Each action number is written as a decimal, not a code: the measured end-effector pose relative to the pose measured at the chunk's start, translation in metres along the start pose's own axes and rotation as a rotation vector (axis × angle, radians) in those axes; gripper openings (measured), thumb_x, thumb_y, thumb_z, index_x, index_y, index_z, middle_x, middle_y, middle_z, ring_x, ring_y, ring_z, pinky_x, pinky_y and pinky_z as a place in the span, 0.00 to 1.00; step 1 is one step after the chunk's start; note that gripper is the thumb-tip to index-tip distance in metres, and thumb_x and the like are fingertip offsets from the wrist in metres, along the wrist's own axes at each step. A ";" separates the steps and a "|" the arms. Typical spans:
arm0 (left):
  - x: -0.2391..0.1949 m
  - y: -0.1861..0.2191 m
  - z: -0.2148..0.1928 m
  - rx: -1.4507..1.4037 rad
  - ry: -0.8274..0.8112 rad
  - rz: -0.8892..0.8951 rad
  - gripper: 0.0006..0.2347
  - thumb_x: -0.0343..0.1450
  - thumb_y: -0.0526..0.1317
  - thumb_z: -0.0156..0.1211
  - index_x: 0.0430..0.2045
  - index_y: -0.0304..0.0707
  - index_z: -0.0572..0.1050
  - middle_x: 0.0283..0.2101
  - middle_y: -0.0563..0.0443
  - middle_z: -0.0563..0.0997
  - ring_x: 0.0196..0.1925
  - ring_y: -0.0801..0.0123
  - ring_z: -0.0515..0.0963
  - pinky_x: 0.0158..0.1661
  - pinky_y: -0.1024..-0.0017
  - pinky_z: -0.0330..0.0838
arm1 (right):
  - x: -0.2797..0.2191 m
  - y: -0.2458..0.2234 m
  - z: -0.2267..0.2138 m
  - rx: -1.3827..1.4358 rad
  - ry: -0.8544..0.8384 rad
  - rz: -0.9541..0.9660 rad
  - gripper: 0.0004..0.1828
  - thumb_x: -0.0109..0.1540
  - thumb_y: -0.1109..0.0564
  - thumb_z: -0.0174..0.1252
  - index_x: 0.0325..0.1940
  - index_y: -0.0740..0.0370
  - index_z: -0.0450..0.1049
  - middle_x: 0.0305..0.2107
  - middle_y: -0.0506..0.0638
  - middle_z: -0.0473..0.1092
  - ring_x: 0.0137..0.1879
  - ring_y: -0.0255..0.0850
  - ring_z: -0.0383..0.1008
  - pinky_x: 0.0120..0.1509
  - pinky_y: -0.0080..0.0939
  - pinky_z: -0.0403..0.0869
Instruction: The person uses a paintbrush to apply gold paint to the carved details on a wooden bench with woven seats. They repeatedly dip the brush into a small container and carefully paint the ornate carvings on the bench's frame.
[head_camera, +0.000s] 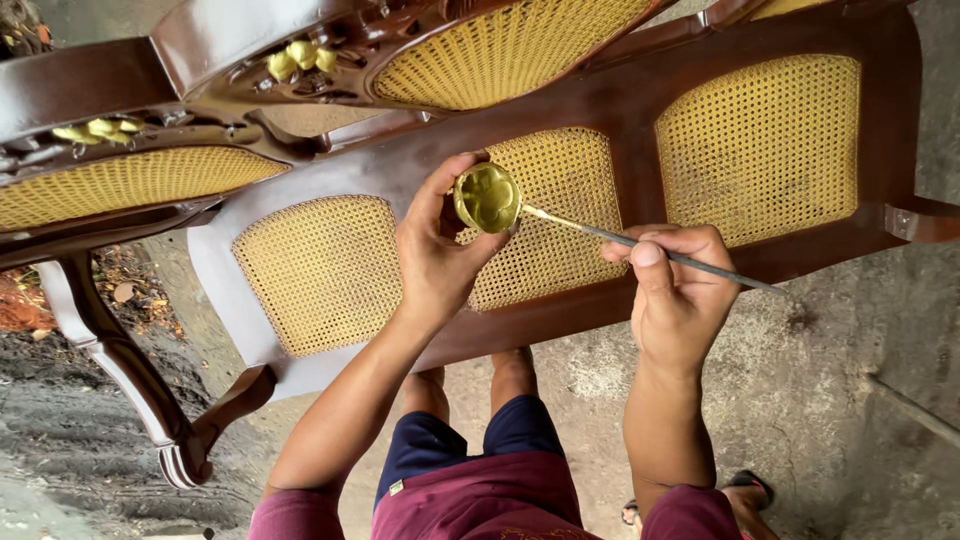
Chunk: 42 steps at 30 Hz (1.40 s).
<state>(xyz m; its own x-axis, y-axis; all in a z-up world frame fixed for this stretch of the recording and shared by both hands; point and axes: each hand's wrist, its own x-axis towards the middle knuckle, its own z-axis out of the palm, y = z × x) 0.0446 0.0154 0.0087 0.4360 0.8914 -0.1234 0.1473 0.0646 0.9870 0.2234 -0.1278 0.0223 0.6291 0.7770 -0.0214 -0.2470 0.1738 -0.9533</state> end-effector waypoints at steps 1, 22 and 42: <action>0.002 -0.001 0.000 -0.062 -0.005 0.023 0.29 0.66 0.25 0.73 0.64 0.33 0.68 0.64 0.46 0.76 0.60 0.70 0.80 0.58 0.73 0.79 | 0.002 0.000 0.001 0.011 -0.005 -0.020 0.07 0.72 0.65 0.60 0.50 0.67 0.68 0.38 0.62 0.76 0.43 0.43 0.80 0.56 0.44 0.82; 0.018 0.006 -0.014 -0.225 -0.020 0.083 0.32 0.69 0.22 0.72 0.68 0.31 0.62 0.66 0.43 0.73 0.65 0.65 0.77 0.69 0.66 0.78 | 0.047 0.021 0.060 -0.133 0.128 -0.429 0.10 0.74 0.61 0.60 0.51 0.67 0.66 0.38 0.63 0.76 0.44 0.46 0.82 0.52 0.45 0.85; -0.026 -0.026 -0.073 -0.155 -0.021 -0.098 0.31 0.67 0.21 0.69 0.65 0.28 0.64 0.67 0.40 0.72 0.66 0.62 0.76 0.67 0.65 0.76 | 0.066 0.046 0.112 -0.534 0.290 -0.762 0.07 0.72 0.66 0.58 0.50 0.70 0.67 0.47 0.62 0.73 0.50 0.46 0.81 0.54 0.41 0.86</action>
<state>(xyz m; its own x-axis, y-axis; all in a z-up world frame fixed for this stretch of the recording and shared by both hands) -0.0351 0.0234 -0.0060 0.4454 0.8678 -0.2203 0.0519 0.2206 0.9740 0.1712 -0.0008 0.0103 0.6568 0.3781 0.6524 0.6229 0.2156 -0.7520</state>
